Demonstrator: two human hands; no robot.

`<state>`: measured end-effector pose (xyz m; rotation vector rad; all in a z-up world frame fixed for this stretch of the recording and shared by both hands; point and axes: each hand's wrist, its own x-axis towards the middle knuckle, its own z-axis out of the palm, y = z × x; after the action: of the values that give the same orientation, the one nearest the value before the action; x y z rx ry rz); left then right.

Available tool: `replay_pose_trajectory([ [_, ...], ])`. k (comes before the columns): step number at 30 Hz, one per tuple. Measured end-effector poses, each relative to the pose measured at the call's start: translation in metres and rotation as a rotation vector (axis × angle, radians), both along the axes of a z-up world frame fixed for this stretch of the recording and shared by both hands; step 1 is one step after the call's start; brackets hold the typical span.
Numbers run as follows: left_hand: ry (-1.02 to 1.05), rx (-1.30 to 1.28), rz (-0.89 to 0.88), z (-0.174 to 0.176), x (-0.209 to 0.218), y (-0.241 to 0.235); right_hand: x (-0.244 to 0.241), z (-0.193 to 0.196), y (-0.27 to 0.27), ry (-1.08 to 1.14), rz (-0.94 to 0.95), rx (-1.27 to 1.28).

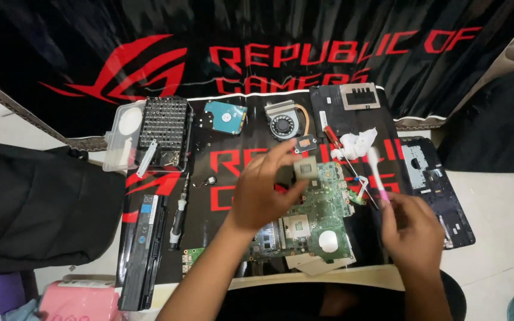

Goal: The person uses a toothbrush to scrub a small component on a laptop motherboard. They repeatedly brush the same area while holding the board steady with the other hand.

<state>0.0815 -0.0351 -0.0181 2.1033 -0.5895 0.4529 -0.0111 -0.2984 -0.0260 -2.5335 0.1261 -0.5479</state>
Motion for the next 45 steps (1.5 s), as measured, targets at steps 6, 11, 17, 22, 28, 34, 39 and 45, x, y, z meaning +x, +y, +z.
replay_pose_trajectory([
  [6, -0.450, 0.006, 0.074, 0.033, 0.026, -0.005, 0.012, 0.028, 0.043, -0.273, 0.224, 0.109],
  [11, -0.411, -0.089, 0.062, 0.029, 0.029, -0.002, 0.029, 0.001, 0.043, -0.338, 0.344, -0.036],
  [17, -0.314, -0.074, 0.074, 0.025, 0.022, 0.003, 0.029, 0.009, 0.053, -0.332, 0.357, -0.024],
  [22, -0.364, -0.046, 0.069, 0.022, 0.018, 0.002, 0.023, -0.001, 0.048, -0.333, 0.329, -0.089],
  [28, -0.346, -0.059, 0.066, 0.013, 0.017, 0.001, 0.017, -0.003, 0.048, -0.256, 0.398, -0.044],
  [34, -0.328, -0.087, 0.026, -0.002, 0.019, 0.003, 0.013, -0.011, 0.049, -0.245, 0.380, -0.058],
  [39, -0.271, -0.098, 0.045, -0.003, 0.018, 0.003, 0.017, 0.004, 0.059, -0.204, 0.388, 0.067],
  [45, -0.264, -0.109, 0.040, -0.005, 0.017, 0.002, 0.018, 0.009, 0.060, -0.132, 0.398, 0.119],
])
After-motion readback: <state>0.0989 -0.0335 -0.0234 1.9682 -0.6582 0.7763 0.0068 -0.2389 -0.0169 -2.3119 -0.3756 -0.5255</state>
